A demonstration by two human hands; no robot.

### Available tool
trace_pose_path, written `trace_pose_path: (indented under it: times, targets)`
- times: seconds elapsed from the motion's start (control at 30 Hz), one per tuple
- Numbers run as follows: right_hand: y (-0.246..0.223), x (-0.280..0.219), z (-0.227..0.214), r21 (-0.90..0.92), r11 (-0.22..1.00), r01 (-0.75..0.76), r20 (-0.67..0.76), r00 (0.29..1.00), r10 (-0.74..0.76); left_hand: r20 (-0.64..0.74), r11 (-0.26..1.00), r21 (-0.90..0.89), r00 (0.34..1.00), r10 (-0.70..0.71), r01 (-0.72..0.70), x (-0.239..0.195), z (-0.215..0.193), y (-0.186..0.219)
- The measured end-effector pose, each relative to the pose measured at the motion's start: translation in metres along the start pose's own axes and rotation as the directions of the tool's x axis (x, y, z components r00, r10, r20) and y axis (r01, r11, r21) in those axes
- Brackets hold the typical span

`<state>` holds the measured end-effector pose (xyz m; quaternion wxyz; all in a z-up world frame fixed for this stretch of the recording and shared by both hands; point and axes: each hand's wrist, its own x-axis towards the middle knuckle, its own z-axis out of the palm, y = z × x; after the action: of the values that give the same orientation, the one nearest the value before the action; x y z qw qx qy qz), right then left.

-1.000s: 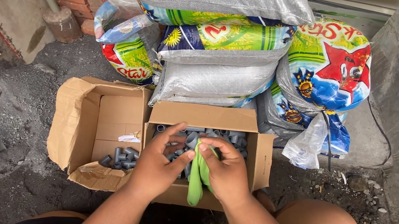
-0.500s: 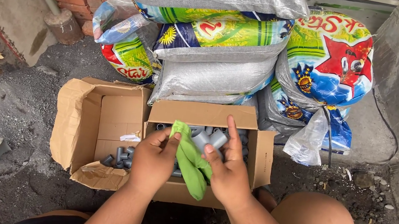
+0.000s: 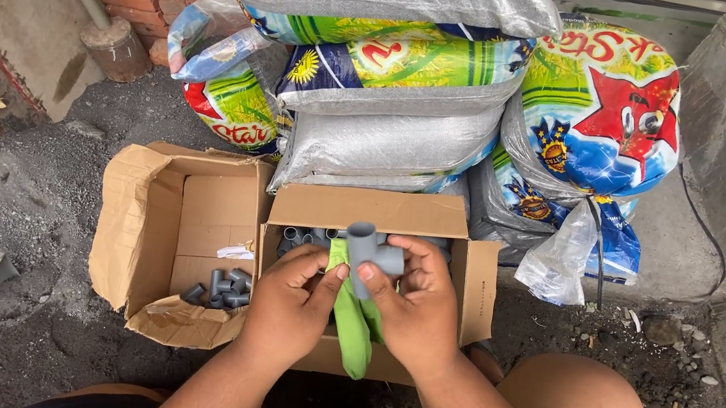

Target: The person is cleaning grey PVC pipe elbows with a green cloth and moving them from one cardboard box to another.

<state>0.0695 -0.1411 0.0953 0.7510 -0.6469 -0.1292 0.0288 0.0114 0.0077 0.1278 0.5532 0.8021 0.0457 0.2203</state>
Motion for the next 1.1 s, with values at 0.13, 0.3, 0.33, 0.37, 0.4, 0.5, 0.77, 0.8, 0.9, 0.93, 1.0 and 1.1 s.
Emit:
trace_pose_path:
  times: [0.13, 0.3, 0.33, 0.37, 0.4, 0.5, 0.77, 0.8, 0.9, 0.93, 1.0, 1.1]
  targets:
    - [0.001, -0.008, 0.000, 0.054, 0.998, -0.034, 0.012, 0.999, 0.034, -0.066, 0.955, 0.137, 0.960, 0.273, -0.262, 0.000, -0.004, -0.009]
    - [-0.007, 0.003, -0.004, -0.029, 0.997, -0.066, 0.019, 0.998, 0.066, 0.033, 0.814, 0.211, 0.836, 0.548, -0.542, 0.005, -0.015, 0.001]
    - [-0.008, 0.006, -0.006, -0.017, 0.993, -0.113, -0.011, 0.993, 0.113, 0.089, 0.743, 0.280, 0.787, 0.611, -0.608, 0.005, -0.017, 0.004]
    - [-0.009, 0.012, -0.006, -0.002, 0.988, -0.152, -0.039, 0.988, 0.152, 0.149, 0.654, 0.343, 0.726, 0.671, -0.674, 0.008, -0.019, 0.007]
    - [-0.004, 0.004, -0.005, -0.001, 0.989, -0.151, -0.041, 0.988, 0.150, 0.150, 0.652, 0.342, 0.725, 0.672, -0.676, 0.009, -0.025, 0.012]
    - [0.003, -0.001, -0.006, 0.031, 0.992, -0.119, 0.128, 0.985, 0.114, 0.248, 0.447, 0.503, 0.619, 0.745, -0.739, 0.017, -0.037, 0.024]
    - [0.011, -0.002, -0.006, 0.166, 0.973, -0.162, 0.229, 0.966, 0.122, 0.378, -0.017, 0.702, 0.353, 0.856, -0.712, 0.030, -0.052, 0.034]
    - [0.009, 0.001, -0.002, 0.168, 0.973, -0.159, 0.229, 0.966, 0.118, 0.379, -0.021, 0.703, 0.350, 0.857, -0.711, 0.031, -0.053, 0.035]
    - [0.006, 0.009, 0.004, 0.268, 0.936, -0.229, 0.216, 0.961, 0.173, 0.379, 0.016, 0.679, 0.369, 0.848, -0.734, 0.026, -0.053, 0.033]
    - [0.006, 0.013, 0.003, 0.272, 0.940, -0.205, 0.173, 0.972, 0.161, 0.399, 0.012, 0.656, 0.361, 0.843, -0.754, 0.022, -0.051, 0.030]
    - [0.005, 0.014, 0.003, 0.278, 0.945, -0.172, 0.126, 0.982, 0.142, 0.420, 0.003, 0.630, 0.344, 0.840, -0.776, 0.021, -0.051, 0.028]
    - [0.004, 0.006, 0.003, 0.191, 0.954, -0.231, 0.205, 0.960, 0.191, 0.395, 0.016, 0.661, 0.366, 0.842, -0.750, 0.027, -0.056, 0.028]
